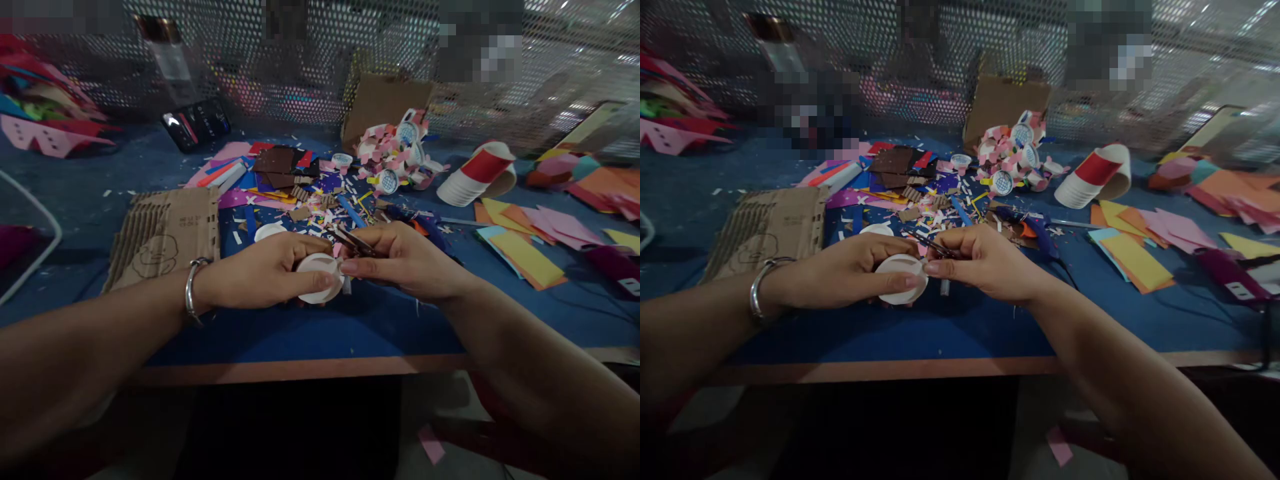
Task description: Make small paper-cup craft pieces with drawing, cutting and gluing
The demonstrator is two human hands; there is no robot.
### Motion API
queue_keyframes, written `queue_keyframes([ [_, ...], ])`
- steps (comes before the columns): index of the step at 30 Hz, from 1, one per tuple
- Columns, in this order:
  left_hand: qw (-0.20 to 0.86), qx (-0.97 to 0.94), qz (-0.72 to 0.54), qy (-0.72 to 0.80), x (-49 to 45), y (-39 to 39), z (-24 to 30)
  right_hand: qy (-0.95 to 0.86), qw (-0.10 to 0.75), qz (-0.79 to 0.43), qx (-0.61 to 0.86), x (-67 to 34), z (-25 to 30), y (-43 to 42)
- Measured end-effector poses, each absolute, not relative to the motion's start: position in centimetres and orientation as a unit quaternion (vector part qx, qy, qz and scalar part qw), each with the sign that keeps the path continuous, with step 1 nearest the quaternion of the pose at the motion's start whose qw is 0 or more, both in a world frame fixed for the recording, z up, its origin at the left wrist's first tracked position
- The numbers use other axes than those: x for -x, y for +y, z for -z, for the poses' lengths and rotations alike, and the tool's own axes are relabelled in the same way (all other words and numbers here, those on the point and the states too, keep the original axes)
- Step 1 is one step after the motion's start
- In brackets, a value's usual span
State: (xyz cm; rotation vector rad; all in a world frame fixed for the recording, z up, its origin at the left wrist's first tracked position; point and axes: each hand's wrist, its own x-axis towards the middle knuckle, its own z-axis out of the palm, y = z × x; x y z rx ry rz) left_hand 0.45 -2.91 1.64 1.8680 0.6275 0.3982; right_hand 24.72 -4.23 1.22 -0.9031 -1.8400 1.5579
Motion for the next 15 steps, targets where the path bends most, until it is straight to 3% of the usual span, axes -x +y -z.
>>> queue_keyframes([
  [6,0.511,-0.806,-0.203,0.219,-0.5,-2.9,-1.7,-0.655,0.282,-0.622,0.325,-25.0,-1.3,-4.3],
  [10,0.493,-0.78,-0.299,0.245,-0.6,-2.4,-0.9,-0.705,0.351,-0.502,0.357,-24.9,-1.8,-4.4],
  [15,0.423,-0.778,-0.379,0.268,-0.5,-1.8,-0.2,-0.774,0.37,-0.347,0.38,-25.0,-1.5,-4.7],
])
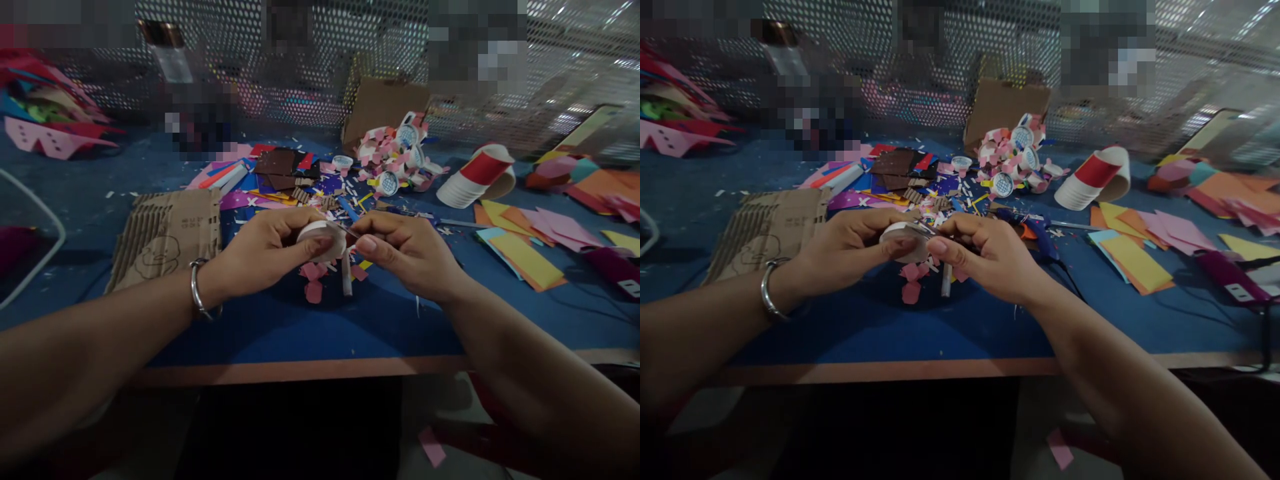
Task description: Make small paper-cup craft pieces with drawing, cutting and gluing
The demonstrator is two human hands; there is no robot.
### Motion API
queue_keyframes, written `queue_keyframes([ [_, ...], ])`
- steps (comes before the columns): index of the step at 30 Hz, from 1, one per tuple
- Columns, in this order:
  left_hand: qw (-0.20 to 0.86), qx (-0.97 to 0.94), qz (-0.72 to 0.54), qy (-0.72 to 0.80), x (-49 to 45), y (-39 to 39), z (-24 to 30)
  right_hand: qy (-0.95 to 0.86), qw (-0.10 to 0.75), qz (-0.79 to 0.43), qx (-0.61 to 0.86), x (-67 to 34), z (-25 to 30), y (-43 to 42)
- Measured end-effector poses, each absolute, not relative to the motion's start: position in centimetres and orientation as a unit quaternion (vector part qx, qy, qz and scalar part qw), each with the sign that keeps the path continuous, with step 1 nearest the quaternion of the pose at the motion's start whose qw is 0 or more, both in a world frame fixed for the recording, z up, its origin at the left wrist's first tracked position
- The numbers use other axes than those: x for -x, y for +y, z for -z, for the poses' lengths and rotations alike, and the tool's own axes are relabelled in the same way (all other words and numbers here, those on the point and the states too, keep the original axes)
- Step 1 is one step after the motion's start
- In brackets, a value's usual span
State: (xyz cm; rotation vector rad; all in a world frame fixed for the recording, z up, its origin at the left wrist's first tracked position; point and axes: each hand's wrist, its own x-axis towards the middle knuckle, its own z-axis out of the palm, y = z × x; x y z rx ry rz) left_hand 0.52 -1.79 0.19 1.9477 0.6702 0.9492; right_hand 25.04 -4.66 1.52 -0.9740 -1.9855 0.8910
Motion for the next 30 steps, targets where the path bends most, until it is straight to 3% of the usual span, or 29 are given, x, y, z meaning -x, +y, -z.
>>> queue_keyframes([
  [15,0.351,-0.81,-0.403,0.242,-0.7,-2.9,-0.1,-0.835,0.365,-0.203,0.359,-25.0,-1.4,-5.6],
  [25,0.507,-0.757,-0.357,0.206,-0.7,-2.1,0.0,-0.85,0.354,-0.122,0.37,-24.9,-1.3,-5.9],
  [30,0.518,-0.759,-0.338,0.202,-0.3,-1.8,-0.4,-0.848,0.341,-0.133,0.384,-25.0,-1.5,-6.0],
])
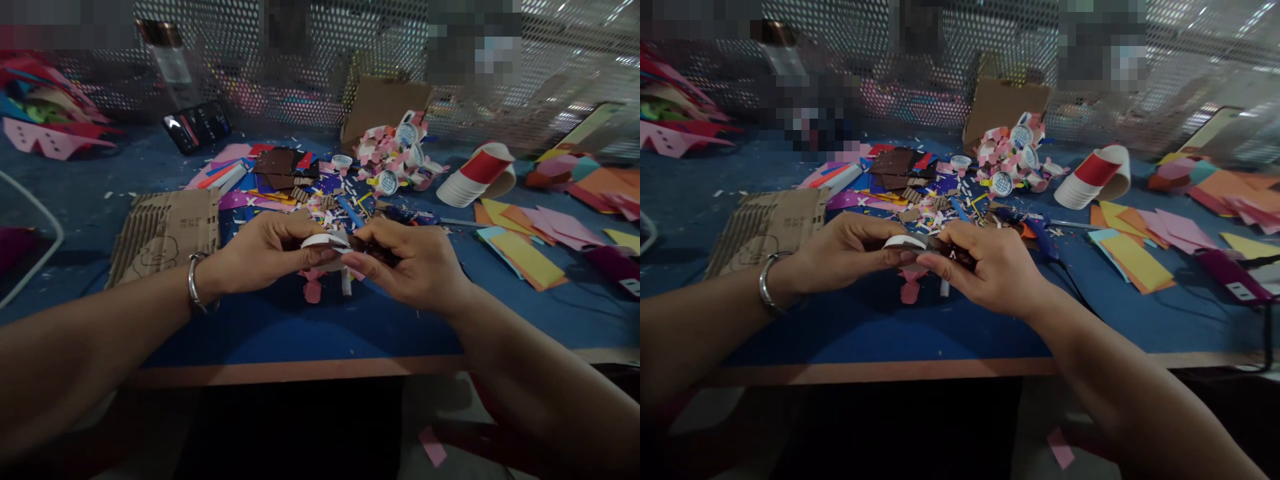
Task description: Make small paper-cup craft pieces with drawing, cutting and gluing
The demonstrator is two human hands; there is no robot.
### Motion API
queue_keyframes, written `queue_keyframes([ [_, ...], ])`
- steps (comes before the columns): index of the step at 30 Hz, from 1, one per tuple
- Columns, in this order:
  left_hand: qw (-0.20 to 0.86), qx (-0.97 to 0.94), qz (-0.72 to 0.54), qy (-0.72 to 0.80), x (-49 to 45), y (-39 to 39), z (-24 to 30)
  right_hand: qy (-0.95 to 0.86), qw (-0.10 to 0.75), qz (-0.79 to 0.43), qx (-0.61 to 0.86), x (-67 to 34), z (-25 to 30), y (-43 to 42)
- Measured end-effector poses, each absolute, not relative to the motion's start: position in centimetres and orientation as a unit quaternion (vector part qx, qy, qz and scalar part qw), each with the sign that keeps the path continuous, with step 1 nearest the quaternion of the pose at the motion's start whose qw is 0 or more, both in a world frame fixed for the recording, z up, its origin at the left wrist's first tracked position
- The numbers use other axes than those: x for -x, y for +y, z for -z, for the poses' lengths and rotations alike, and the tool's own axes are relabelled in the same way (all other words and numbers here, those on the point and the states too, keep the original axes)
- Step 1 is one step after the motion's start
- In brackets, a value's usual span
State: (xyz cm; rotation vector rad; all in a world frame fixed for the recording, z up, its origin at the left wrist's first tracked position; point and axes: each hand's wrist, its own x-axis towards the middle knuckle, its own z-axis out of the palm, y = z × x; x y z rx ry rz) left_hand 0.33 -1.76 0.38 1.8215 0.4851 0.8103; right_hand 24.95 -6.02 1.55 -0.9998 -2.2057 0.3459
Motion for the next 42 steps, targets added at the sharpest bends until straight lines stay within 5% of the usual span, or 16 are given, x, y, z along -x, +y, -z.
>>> queue_keyframes([
  [17,0.35,-0.822,-0.38,0.239,-0.6,-2.5,-0.2,-0.834,0.365,-0.16,0.383,-24.6,-1.7,-6.2],
  [42,0.411,-0.807,-0.345,0.246,-0.2,-2.5,-1.0,-0.832,0.356,-0.163,0.393,-24.5,-1.7,-6.2],
])
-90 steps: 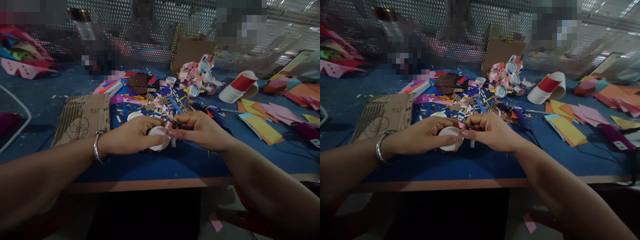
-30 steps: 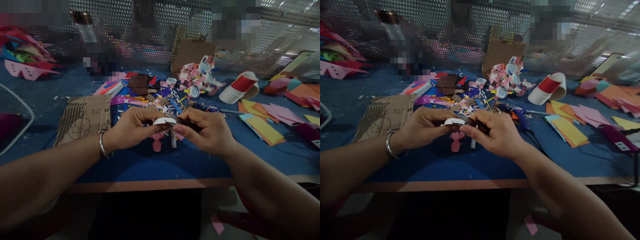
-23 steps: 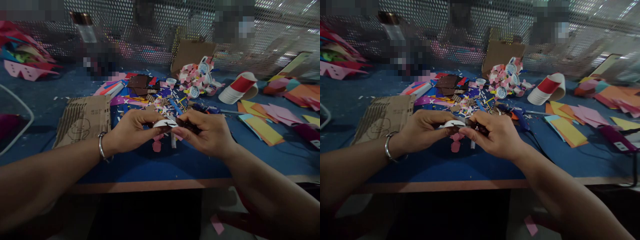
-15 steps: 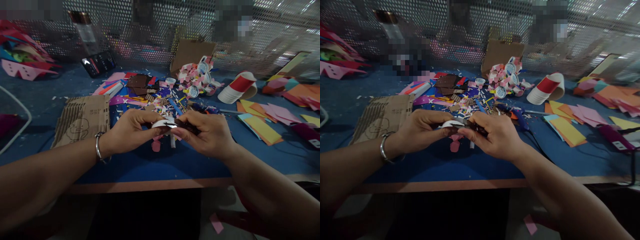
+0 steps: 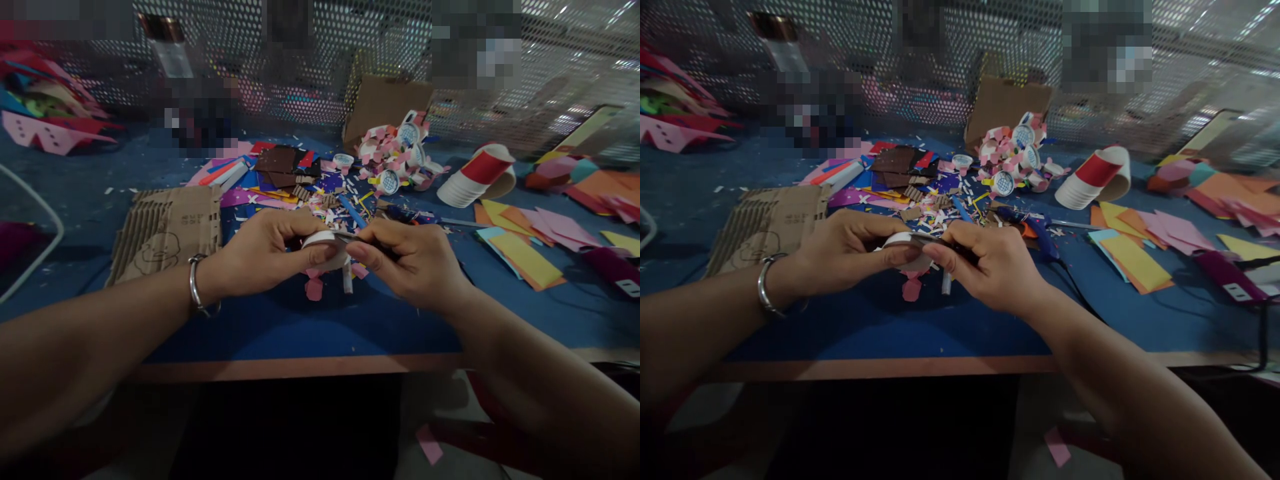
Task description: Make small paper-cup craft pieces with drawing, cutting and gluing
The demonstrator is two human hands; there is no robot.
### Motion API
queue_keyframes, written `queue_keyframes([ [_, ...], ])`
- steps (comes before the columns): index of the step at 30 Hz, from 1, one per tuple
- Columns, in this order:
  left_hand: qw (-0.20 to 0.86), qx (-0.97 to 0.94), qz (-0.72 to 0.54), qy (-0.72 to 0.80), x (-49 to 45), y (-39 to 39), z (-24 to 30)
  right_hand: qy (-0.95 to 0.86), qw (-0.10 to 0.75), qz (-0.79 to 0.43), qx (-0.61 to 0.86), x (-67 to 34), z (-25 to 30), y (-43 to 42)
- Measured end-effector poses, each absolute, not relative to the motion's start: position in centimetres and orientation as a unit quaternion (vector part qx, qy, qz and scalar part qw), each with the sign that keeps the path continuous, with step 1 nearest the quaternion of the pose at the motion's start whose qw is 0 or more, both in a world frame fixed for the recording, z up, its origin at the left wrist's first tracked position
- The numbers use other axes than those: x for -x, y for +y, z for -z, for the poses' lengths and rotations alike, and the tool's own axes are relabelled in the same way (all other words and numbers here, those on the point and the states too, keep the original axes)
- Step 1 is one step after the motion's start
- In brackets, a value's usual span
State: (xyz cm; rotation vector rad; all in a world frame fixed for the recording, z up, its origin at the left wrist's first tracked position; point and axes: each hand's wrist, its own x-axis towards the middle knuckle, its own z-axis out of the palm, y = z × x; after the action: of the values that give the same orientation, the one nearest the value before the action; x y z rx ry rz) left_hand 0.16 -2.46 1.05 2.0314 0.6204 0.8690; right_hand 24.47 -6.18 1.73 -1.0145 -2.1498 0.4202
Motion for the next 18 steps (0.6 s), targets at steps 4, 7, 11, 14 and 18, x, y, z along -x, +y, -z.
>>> queue_keyframes([
  [4,0.431,-0.806,-0.321,0.248,-0.1,-2.2,-1.0,-0.824,0.342,-0.205,0.403,-24.6,-1.6,-5.8],
  [7,0.435,-0.806,-0.318,0.244,0.0,-2.0,-0.8,-0.813,0.335,-0.242,0.41,-24.7,-1.5,-5.5],
  [11,0.463,-0.795,-0.31,0.238,0.0,-1.6,-0.8,-0.798,0.343,-0.303,0.393,-24.6,-1.4,-5.2],
  [14,0.494,-0.782,-0.3,0.233,0.1,-1.5,-0.9,-0.77,0.366,-0.352,0.387,-24.6,-1.1,-4.9],
  [18,0.496,-0.76,-0.334,0.256,-0.1,-1.3,-0.8,-0.728,0.377,-0.406,0.404,-24.8,-0.6,-4.4],
])
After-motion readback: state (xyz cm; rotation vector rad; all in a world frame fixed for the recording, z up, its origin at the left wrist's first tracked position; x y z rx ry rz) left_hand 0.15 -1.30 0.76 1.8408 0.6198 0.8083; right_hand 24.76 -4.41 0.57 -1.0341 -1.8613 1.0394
